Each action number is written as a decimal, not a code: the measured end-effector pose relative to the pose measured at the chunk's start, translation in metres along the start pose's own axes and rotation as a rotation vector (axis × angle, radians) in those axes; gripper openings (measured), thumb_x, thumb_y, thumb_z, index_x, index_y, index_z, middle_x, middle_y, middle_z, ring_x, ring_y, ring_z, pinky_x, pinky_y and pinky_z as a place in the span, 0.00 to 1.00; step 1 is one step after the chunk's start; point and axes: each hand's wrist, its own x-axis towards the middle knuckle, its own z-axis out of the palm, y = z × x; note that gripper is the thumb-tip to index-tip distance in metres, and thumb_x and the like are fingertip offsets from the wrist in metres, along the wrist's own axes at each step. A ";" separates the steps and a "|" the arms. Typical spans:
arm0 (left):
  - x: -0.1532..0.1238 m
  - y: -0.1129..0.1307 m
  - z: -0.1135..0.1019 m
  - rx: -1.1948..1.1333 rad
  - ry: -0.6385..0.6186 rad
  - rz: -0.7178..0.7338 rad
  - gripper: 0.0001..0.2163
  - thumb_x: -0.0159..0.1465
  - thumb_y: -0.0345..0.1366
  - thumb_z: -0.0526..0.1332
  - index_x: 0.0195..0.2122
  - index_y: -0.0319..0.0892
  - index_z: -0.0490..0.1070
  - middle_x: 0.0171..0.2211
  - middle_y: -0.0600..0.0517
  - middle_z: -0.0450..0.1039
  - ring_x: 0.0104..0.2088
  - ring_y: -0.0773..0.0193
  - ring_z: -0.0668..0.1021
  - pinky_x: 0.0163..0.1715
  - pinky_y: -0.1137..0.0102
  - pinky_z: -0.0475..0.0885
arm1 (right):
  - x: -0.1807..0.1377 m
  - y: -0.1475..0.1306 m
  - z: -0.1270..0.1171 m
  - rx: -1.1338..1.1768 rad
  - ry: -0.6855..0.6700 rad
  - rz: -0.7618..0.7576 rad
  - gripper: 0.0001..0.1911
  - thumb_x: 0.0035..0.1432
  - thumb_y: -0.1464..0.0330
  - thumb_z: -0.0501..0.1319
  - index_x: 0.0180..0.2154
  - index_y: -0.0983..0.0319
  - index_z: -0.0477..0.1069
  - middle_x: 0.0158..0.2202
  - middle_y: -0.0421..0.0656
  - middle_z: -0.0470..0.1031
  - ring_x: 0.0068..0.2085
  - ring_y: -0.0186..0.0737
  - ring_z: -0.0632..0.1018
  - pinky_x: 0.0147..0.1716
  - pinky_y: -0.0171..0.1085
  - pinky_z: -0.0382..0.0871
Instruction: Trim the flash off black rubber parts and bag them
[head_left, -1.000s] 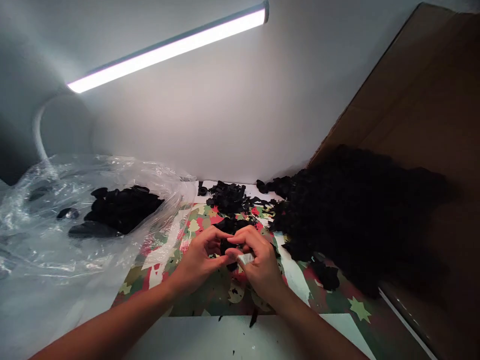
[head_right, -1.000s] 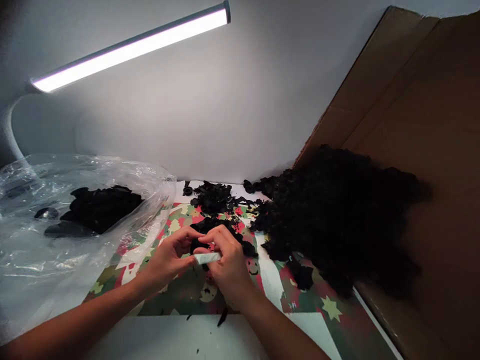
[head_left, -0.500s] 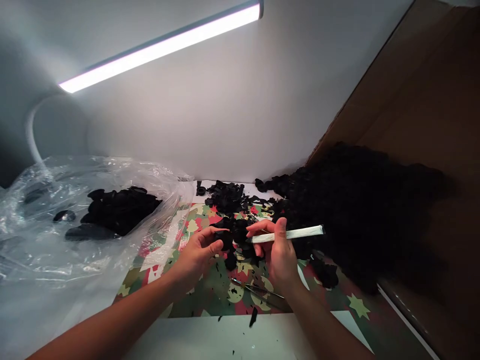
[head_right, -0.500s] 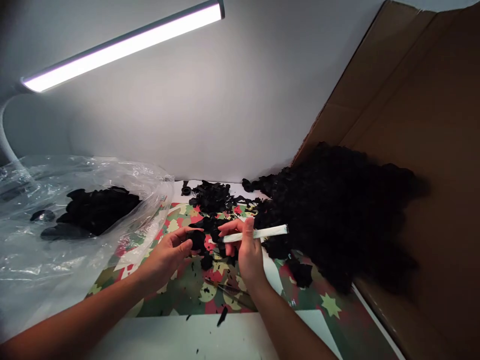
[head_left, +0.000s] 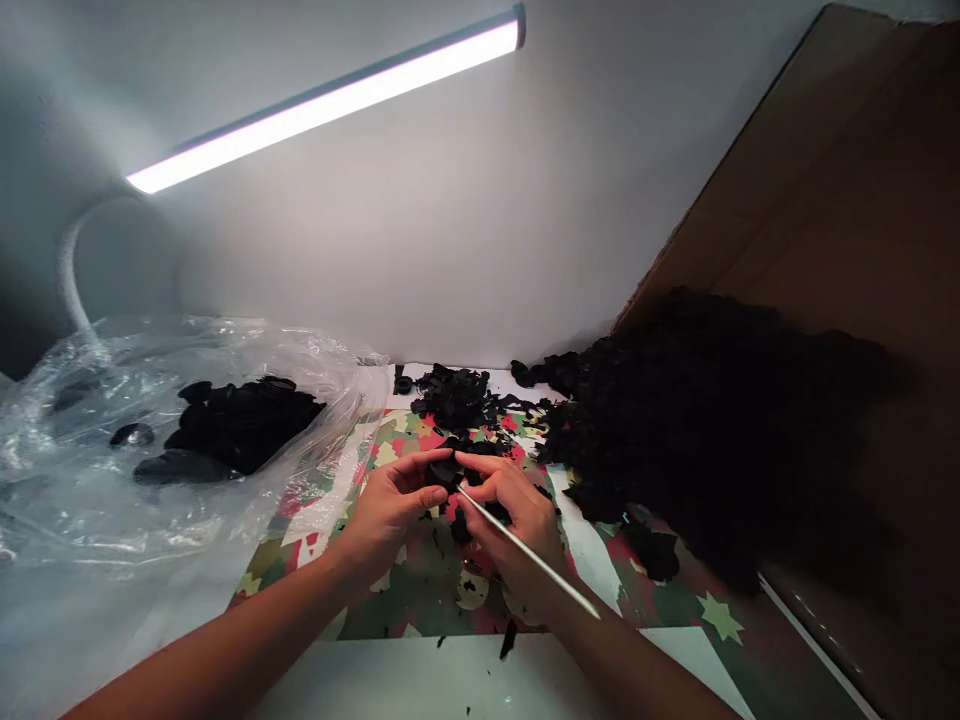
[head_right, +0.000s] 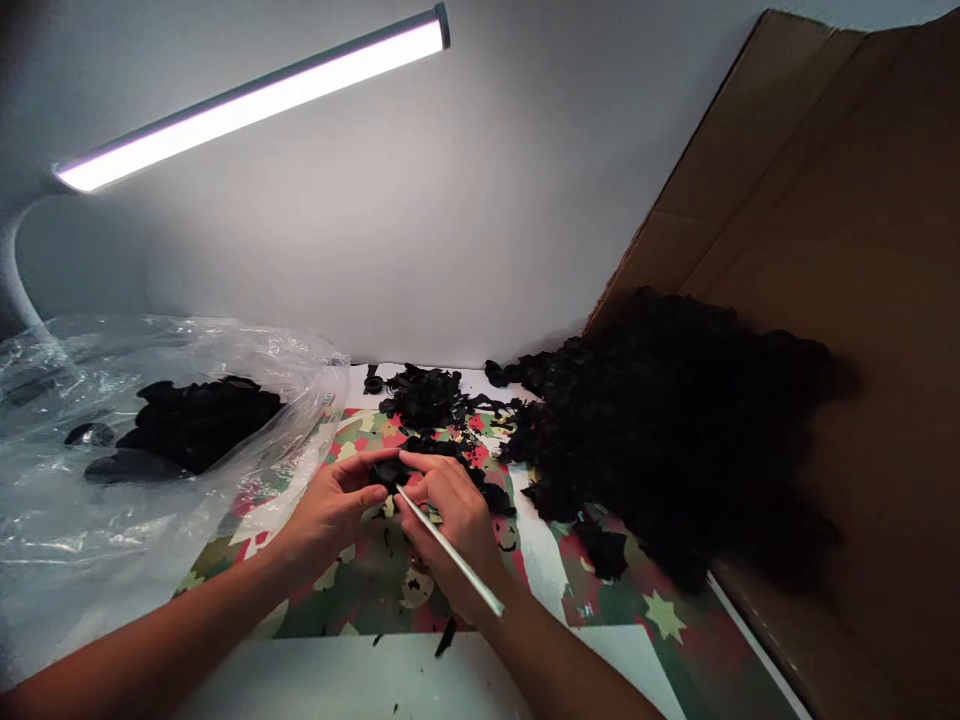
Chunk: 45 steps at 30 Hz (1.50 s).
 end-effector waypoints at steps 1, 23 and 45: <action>0.000 -0.001 0.000 -0.003 -0.015 -0.004 0.23 0.47 0.34 0.80 0.46 0.41 0.82 0.38 0.46 0.84 0.36 0.61 0.82 0.39 0.69 0.76 | 0.000 0.001 0.001 -0.013 -0.008 -0.021 0.06 0.65 0.71 0.62 0.33 0.57 0.71 0.53 0.46 0.80 0.53 0.47 0.79 0.51 0.46 0.71; 0.002 -0.006 -0.001 0.013 0.007 0.048 0.23 0.43 0.31 0.81 0.41 0.41 0.79 0.29 0.52 0.80 0.28 0.64 0.80 0.32 0.71 0.74 | -0.001 0.003 0.008 -0.169 0.014 0.024 0.10 0.70 0.72 0.54 0.36 0.57 0.70 0.45 0.45 0.81 0.45 0.44 0.79 0.48 0.44 0.71; -0.004 0.004 0.005 -0.224 -0.034 -0.022 0.20 0.48 0.39 0.80 0.40 0.42 0.80 0.40 0.49 0.78 0.41 0.64 0.78 0.40 0.74 0.73 | 0.011 0.009 -0.016 0.154 0.009 0.311 0.12 0.64 0.65 0.62 0.27 0.59 0.70 0.41 0.44 0.81 0.40 0.44 0.80 0.40 0.41 0.71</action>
